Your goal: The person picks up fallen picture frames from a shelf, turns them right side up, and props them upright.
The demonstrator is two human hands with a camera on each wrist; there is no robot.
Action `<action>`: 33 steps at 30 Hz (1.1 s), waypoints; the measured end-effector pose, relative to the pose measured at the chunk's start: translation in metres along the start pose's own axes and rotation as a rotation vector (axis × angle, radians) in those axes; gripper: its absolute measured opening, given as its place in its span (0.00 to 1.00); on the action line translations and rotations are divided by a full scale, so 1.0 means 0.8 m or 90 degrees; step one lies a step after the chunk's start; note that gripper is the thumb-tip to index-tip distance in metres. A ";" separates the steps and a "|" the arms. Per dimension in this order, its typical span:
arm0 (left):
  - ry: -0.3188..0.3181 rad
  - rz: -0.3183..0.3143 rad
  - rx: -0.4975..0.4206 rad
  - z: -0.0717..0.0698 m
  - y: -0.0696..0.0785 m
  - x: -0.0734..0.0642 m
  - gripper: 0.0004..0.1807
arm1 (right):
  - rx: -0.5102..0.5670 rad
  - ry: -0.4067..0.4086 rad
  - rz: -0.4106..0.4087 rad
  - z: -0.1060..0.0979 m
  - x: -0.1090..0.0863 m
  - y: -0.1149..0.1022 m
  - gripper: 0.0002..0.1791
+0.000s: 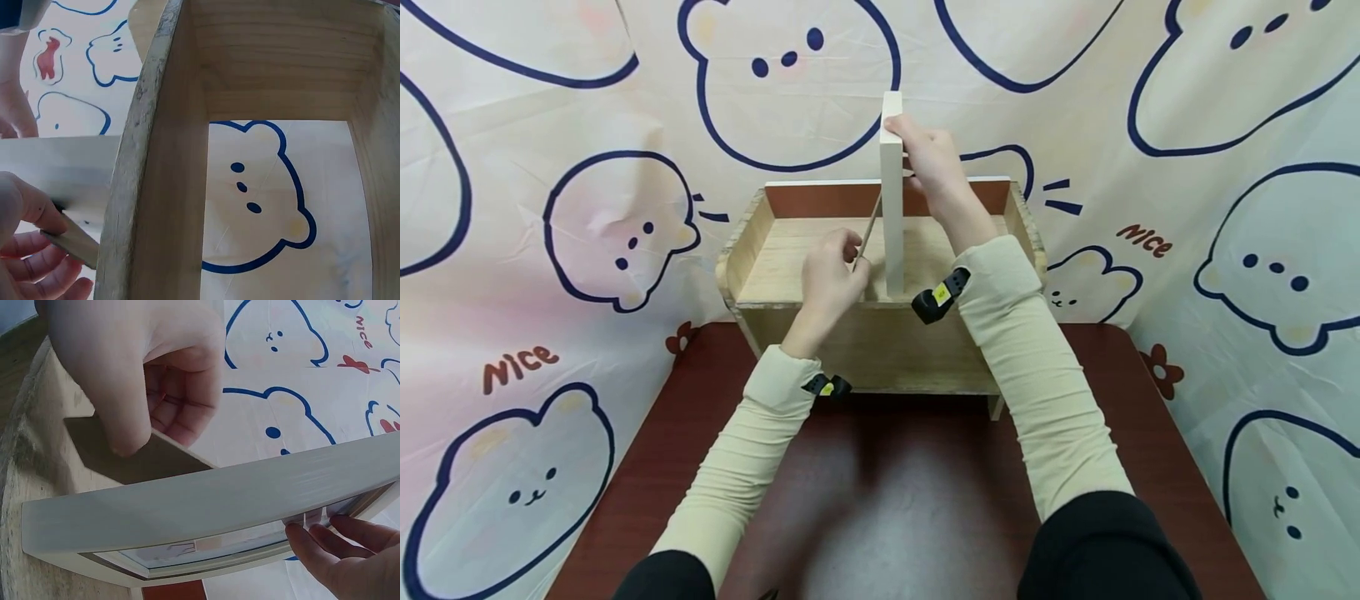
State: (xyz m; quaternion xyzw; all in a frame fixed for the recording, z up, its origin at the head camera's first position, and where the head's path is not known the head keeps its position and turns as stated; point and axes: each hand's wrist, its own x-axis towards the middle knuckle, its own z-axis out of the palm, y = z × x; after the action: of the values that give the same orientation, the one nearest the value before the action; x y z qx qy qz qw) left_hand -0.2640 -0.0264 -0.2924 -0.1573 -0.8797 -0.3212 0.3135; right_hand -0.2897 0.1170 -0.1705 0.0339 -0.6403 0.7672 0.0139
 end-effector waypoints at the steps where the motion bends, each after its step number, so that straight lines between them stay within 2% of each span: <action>1: 0.004 -0.002 0.002 -0.001 -0.001 0.001 0.08 | -0.002 0.001 -0.001 0.000 0.000 0.000 0.26; 11: 0.084 0.010 -0.002 -0.018 -0.023 0.014 0.07 | -0.017 0.001 -0.001 0.002 -0.001 0.001 0.26; 21: 0.078 0.014 -0.021 -0.021 -0.028 0.015 0.07 | -0.007 0.010 0.001 0.005 -0.001 0.000 0.23; 33: 0.073 -0.009 -0.028 -0.024 -0.041 0.015 0.06 | -0.112 0.012 -0.003 0.030 0.000 0.000 0.22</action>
State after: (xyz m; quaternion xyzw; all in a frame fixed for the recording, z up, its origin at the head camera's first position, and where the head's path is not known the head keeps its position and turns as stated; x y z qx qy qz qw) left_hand -0.2802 -0.0632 -0.2883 -0.1394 -0.8539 -0.3513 0.3577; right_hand -0.2886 0.0932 -0.1663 0.0271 -0.7048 0.7084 0.0244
